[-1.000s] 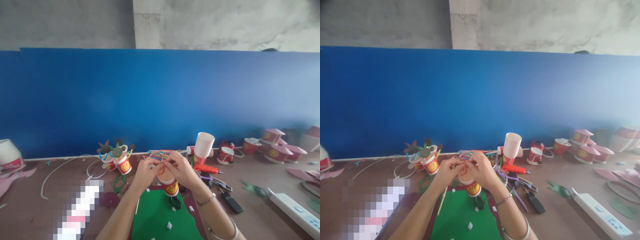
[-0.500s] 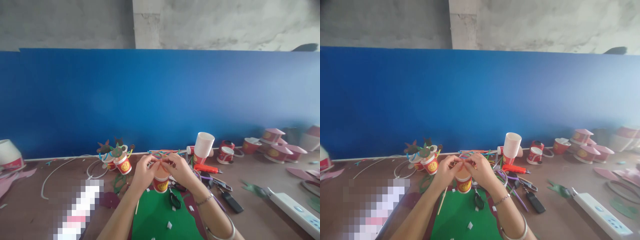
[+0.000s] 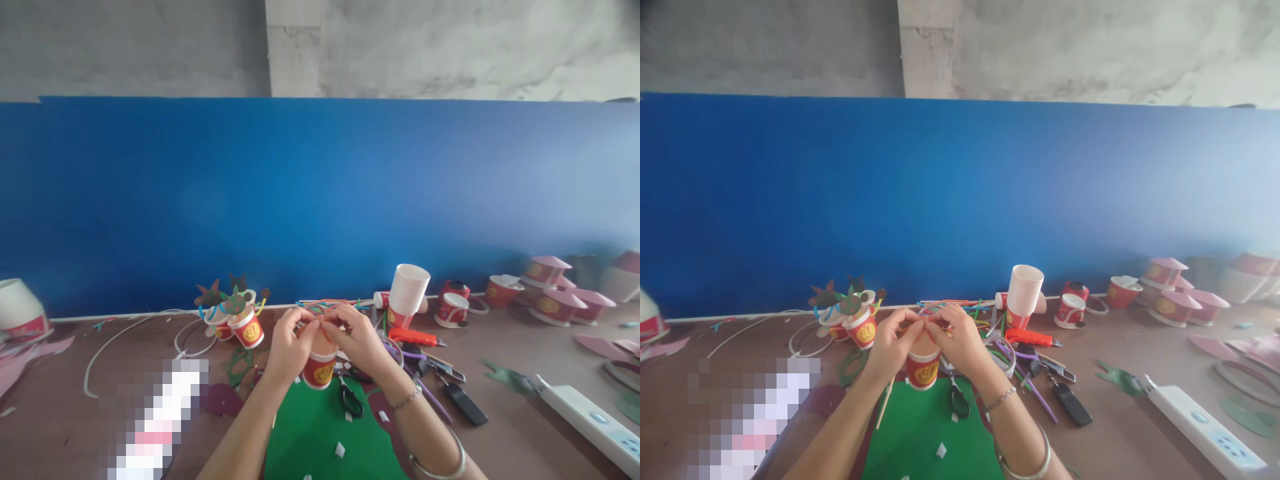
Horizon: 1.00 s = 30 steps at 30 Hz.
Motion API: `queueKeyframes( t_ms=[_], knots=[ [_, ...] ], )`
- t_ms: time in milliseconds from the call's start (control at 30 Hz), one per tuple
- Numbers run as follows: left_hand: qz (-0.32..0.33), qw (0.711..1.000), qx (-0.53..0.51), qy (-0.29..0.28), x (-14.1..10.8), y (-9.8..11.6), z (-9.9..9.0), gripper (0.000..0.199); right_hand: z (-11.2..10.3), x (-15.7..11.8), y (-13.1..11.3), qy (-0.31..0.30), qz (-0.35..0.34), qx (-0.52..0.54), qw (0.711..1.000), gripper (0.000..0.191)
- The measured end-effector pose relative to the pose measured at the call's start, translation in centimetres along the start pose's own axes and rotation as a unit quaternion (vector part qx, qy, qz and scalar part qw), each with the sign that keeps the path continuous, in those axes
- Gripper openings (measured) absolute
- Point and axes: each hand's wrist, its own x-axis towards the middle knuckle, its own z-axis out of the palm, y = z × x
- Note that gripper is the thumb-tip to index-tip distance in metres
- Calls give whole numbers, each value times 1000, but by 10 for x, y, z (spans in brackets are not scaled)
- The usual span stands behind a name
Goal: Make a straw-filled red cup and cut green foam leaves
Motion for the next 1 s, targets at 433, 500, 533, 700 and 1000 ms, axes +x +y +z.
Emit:
queueKeyframes(
  t_ms=[433, 500, 533, 700, 1000],
  knots=[
    [-28, 995, -96, 27, -6, 5, 14, 13, -4, -2, -6, 13, 9, 66, 998, 13],
    [-38, 994, -100, 32, -4, 4, 13, 14, -3, -1, -3, 10, 37, 71, 997, 13],
    [-39, 994, -96, 39, -4, 4, 12, 15, -3, -1, -1, 5, 49, 75, 996, 12],
    [-38, 994, -89, 47, -3, 3, 12, 18, -6, 0, -2, 8, 46, 65, 997, 9],
    [43, 997, 29, 56, -5, 5, 11, 13, -2, -2, -9, 14, -3, 7, 1000, 14]
  ],
)
